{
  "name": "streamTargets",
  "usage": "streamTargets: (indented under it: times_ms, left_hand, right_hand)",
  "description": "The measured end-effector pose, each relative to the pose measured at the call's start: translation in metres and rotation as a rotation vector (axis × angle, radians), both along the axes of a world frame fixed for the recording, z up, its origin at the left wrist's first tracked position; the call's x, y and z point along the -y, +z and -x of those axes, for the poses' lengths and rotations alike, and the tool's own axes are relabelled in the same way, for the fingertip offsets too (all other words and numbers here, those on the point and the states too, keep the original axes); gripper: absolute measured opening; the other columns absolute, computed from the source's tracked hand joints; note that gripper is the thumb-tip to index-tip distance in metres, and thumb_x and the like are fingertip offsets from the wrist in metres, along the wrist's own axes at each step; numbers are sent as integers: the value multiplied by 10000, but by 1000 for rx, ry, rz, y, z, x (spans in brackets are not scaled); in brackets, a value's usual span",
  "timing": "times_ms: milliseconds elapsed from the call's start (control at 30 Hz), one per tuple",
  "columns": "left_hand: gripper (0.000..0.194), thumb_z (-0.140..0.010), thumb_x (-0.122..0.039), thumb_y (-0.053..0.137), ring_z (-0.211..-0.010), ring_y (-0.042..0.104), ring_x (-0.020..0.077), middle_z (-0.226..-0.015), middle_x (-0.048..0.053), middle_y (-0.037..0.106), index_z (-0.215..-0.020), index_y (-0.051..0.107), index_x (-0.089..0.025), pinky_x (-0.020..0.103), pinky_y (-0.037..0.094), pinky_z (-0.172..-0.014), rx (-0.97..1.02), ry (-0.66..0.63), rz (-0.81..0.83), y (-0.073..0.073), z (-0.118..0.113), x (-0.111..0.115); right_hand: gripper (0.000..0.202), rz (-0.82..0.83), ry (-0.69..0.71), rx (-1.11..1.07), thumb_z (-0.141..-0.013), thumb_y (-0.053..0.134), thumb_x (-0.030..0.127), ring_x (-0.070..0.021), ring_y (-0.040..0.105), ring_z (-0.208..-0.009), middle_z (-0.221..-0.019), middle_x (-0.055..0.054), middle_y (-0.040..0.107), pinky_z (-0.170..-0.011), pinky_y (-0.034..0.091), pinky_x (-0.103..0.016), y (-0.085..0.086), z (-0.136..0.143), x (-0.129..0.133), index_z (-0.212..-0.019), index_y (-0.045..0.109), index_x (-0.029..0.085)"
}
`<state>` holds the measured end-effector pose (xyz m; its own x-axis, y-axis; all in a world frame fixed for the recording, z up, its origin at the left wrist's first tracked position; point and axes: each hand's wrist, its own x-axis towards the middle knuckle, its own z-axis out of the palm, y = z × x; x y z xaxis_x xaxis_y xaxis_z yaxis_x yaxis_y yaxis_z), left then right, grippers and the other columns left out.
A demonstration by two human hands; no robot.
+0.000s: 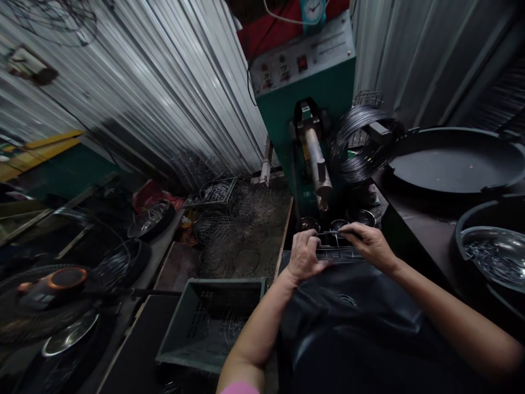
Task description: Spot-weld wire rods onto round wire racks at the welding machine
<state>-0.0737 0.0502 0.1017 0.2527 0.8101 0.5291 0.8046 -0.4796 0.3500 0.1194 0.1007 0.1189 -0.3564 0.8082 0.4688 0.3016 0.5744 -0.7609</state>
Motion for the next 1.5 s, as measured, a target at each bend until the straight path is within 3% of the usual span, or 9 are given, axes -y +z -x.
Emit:
streamTargets:
  times_ms: [133,333,433,600,833,1100,1500]
  left_hand:
    - [293,-643,-322,687,-1009,502,275,-1050,136,541,-826,504,-186,455,392,-895,-47,16,-20,0,-1,-5]
    - [276,-644,-312,683,-1014,495,261,-1037,121,536,-795,485,-191,446,386,-913,-2,94,-88,0,8,-12]
    - [282,-640,-310,692,-986,501,248,-1007,117,536,-778,480,-186,415,408,-882,28,93,-139,1,13,-17]
    - [254,-670,-329,670,-970,503,226,-996,107,545,-757,483,-181,384,420,-868,-11,50,-238,4,20,-31]
    - [242,-742,-403,601,-1034,513,219,-1047,101,573,-824,514,-191,427,358,-971,-133,12,-311,7,27,-49]
    - [246,-750,-337,585,-1059,505,238,-1087,114,568,-937,538,-185,458,344,-979,-209,35,-210,-1,12,-39]
    - [157,-740,-286,611,-1056,503,250,-1105,108,583,-835,536,-185,452,384,-921,-188,4,-144,-10,3,-38]
  right_hand:
    - [157,6,-9,-11,-839,523,344,-173,627,-738,-783,-21,667,-688,512,-292,-3,1,-5,-849,633,232]
    - [124,-23,-61,-59,-837,520,320,-195,614,-890,-946,-50,660,-812,484,-333,4,-10,-13,-846,600,225]
    - [131,42,-87,-60,-834,518,329,-202,605,-911,-981,-67,652,-811,471,-335,5,-13,-14,-832,577,212]
    - [189,162,-84,-84,-815,536,387,-193,594,-830,-898,-59,644,-747,461,-309,-3,-7,-20,-807,569,201]
    - [272,217,-91,-164,-755,597,468,-177,558,-740,-758,-26,604,-700,438,-289,-3,-1,-31,-732,573,198]
    - [330,299,-114,-175,-705,628,516,-168,537,-685,-710,-19,582,-658,425,-289,-14,2,-31,-697,572,190]
    - [268,122,-165,-112,-739,604,463,-213,587,-760,-761,-52,637,-724,434,-351,-25,11,-25,-655,571,211]
